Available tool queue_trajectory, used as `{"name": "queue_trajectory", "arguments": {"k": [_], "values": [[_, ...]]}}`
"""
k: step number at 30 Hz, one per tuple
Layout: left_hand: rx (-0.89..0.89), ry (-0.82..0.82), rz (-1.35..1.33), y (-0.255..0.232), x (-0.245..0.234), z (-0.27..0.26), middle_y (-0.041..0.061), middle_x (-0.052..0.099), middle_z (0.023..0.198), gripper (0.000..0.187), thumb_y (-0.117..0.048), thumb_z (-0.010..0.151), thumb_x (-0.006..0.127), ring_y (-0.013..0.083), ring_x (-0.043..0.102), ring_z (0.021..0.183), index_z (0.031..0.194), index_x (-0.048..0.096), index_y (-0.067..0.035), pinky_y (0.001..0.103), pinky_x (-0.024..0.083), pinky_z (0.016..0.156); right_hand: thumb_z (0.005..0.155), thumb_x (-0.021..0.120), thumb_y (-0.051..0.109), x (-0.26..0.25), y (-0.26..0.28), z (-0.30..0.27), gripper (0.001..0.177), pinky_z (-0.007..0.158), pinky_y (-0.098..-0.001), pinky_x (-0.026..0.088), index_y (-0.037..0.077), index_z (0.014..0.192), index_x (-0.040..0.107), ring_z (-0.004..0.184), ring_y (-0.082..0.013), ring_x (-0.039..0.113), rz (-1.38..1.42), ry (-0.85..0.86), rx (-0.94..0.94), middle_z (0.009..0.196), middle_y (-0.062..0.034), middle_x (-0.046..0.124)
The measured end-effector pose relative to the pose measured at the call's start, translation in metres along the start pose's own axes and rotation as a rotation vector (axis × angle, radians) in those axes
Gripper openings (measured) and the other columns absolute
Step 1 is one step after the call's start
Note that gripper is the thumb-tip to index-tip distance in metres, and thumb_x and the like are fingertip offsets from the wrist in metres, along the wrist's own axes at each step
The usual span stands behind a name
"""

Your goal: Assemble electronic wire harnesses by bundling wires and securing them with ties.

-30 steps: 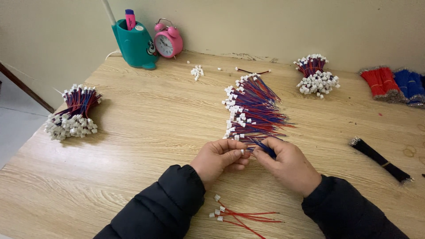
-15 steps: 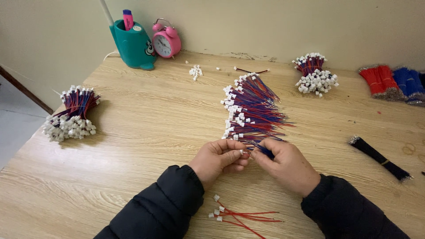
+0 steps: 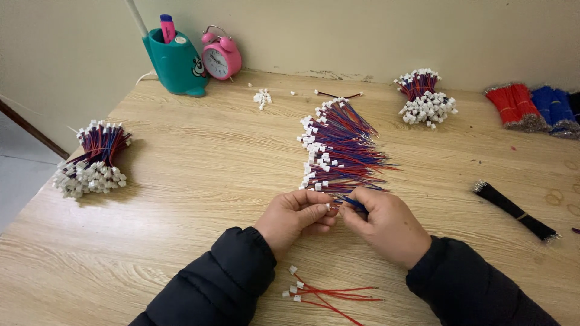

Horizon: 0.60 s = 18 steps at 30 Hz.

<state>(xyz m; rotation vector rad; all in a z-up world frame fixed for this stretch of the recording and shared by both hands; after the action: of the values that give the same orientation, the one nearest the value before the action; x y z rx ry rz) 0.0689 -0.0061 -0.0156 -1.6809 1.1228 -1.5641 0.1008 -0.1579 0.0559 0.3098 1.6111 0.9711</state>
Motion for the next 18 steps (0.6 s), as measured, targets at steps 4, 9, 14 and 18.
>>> {"name": "queue_trajectory", "arguments": {"k": [4, 9, 14, 18], "values": [[0.009, 0.002, 0.030, 0.005, -0.003, 0.005, 0.018, 0.071, 0.093, 0.021, -0.002, 0.091, 0.063, 0.0219, 0.073, 0.081, 0.111, 0.064, 0.003, 0.028, 0.064, 0.069, 0.083, 0.071, 0.023, -0.003, 0.007, -0.002, 0.014, 0.064, -0.0328, 0.053, 0.009, 0.082, 0.070, 0.064, -0.0185, 0.063, -0.018, -0.008, -0.024, 0.065, -0.0104, 0.067], [0.042, 0.009, 0.097, 0.008, -0.005, 0.009, 0.017, 0.071, 0.091, 0.020, -0.002, 0.092, 0.062, 0.0214, 0.073, 0.079, 0.110, 0.063, 0.004, 0.029, 0.064, 0.069, 0.084, 0.069, 0.022, 0.001, 0.010, 0.000, 0.014, 0.065, -0.0362, 0.053, 0.007, 0.084, 0.069, 0.066, -0.0251, 0.065, -0.023, -0.006, -0.115, 0.068, -0.0169, 0.065], [0.042, 0.008, 0.099, 0.005, -0.001, 0.007, 0.020, 0.071, 0.091, 0.020, 0.000, 0.091, 0.062, 0.0244, 0.073, 0.078, 0.111, 0.064, 0.005, 0.031, 0.065, 0.067, 0.085, 0.069, 0.024, 0.001, 0.006, 0.000, 0.014, 0.066, -0.0336, 0.053, 0.010, 0.083, 0.071, 0.068, -0.0204, 0.066, -0.025, -0.034, -0.122, 0.068, -0.0120, 0.067], [0.050, -0.003, 0.108, 0.015, -0.005, 0.012, 0.022, 0.070, 0.091, 0.021, 0.001, 0.092, 0.060, 0.0267, 0.073, 0.076, 0.112, 0.062, 0.008, 0.032, 0.065, 0.065, 0.087, 0.065, 0.023, 0.000, 0.020, -0.006, 0.015, 0.071, -0.0359, 0.055, 0.009, 0.087, 0.070, 0.075, -0.0254, 0.070, -0.034, -0.038, -0.155, 0.074, -0.0153, 0.069]]}}
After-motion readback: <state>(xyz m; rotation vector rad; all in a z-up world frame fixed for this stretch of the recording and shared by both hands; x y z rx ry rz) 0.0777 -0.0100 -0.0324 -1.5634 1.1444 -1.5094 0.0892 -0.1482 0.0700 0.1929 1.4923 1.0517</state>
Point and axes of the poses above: each hand's wrist, its own z-axis towards the middle knuckle, its own x-axis out of the palm, y = z × x, the point moved 7 cm from there along z, towards the middle knuckle
